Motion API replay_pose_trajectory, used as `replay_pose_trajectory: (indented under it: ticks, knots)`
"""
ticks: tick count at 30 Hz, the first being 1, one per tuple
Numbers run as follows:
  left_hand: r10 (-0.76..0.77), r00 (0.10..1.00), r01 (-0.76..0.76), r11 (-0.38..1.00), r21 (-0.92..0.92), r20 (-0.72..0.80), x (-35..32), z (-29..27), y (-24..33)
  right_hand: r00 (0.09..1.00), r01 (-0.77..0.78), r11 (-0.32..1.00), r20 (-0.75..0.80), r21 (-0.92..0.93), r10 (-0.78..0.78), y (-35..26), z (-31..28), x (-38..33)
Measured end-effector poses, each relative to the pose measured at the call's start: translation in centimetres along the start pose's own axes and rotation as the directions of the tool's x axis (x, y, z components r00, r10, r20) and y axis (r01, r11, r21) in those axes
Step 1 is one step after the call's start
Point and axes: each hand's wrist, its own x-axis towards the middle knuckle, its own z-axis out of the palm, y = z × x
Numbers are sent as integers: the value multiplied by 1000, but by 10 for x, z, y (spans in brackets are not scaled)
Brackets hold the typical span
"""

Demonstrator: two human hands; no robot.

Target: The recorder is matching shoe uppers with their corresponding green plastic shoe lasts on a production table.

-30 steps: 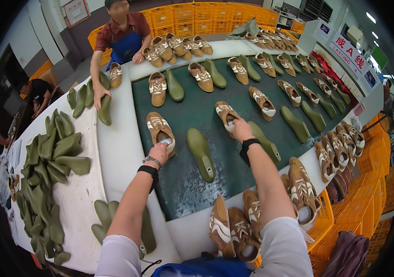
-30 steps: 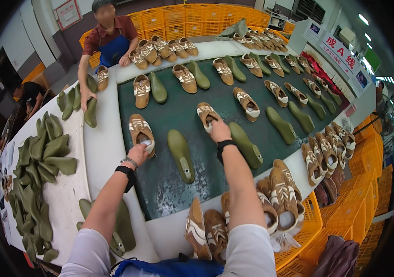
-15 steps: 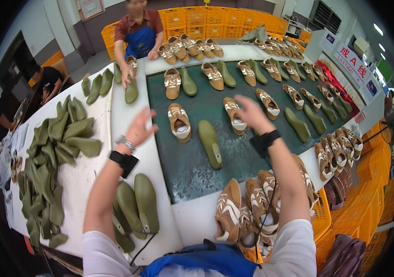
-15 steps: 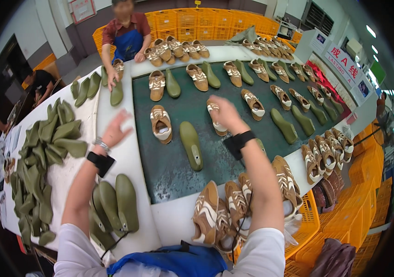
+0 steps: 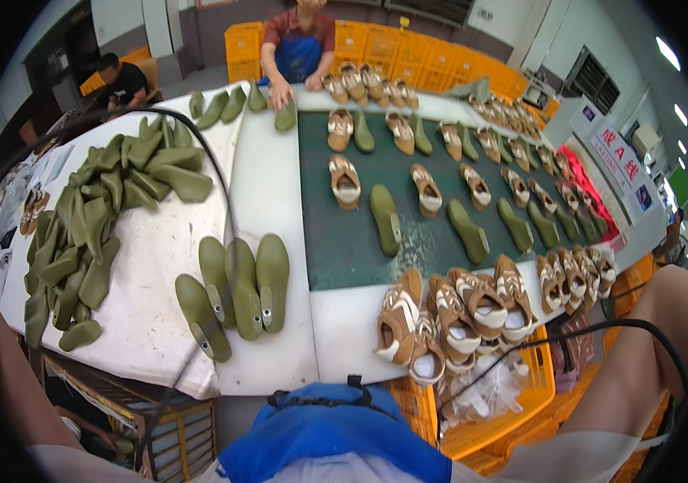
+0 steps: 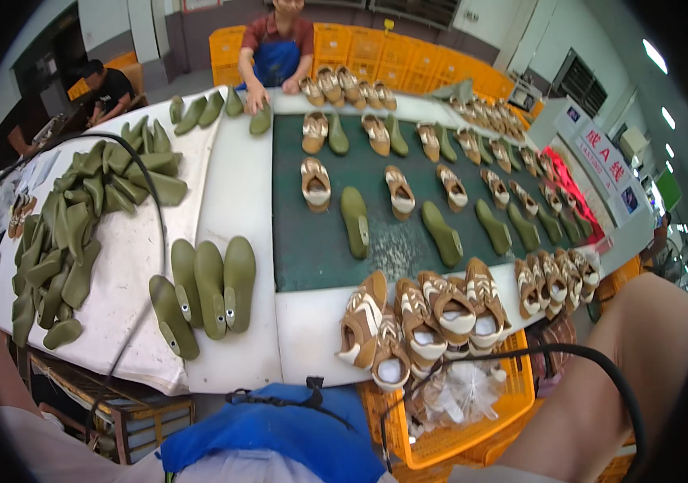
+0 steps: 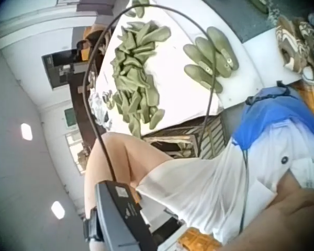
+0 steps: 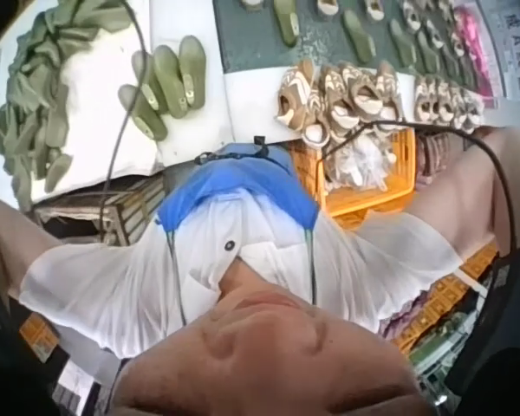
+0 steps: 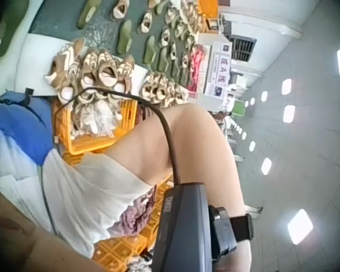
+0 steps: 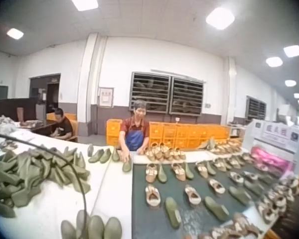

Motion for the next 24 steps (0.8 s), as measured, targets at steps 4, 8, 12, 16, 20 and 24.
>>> replay_pose_trajectory:
  ticks: [4,8,12,16,20,24]
  knots:
    - [113,983,-118,992,-32,-144,13,-27,11,987,79,994,-147,73,-67,-26,-16,16]
    - [158,971,-167,985,-37,-181,14,-62,27,974,102,968,-221,228,-50,-49,-15,20]
    - [116,981,-129,988,-82,-156,-3,-84,39,982,58,911,-189,408,22,-72,-5,20]
    - [135,972,-154,984,-90,-191,-4,-112,50,975,87,826,-216,556,43,-95,4,37]
    - [249,927,-277,959,-66,-282,12,-137,59,943,211,737,-331,642,18,-114,6,66]
    - [307,897,-349,933,-83,-318,14,-147,65,928,263,635,-371,727,41,-129,11,77]
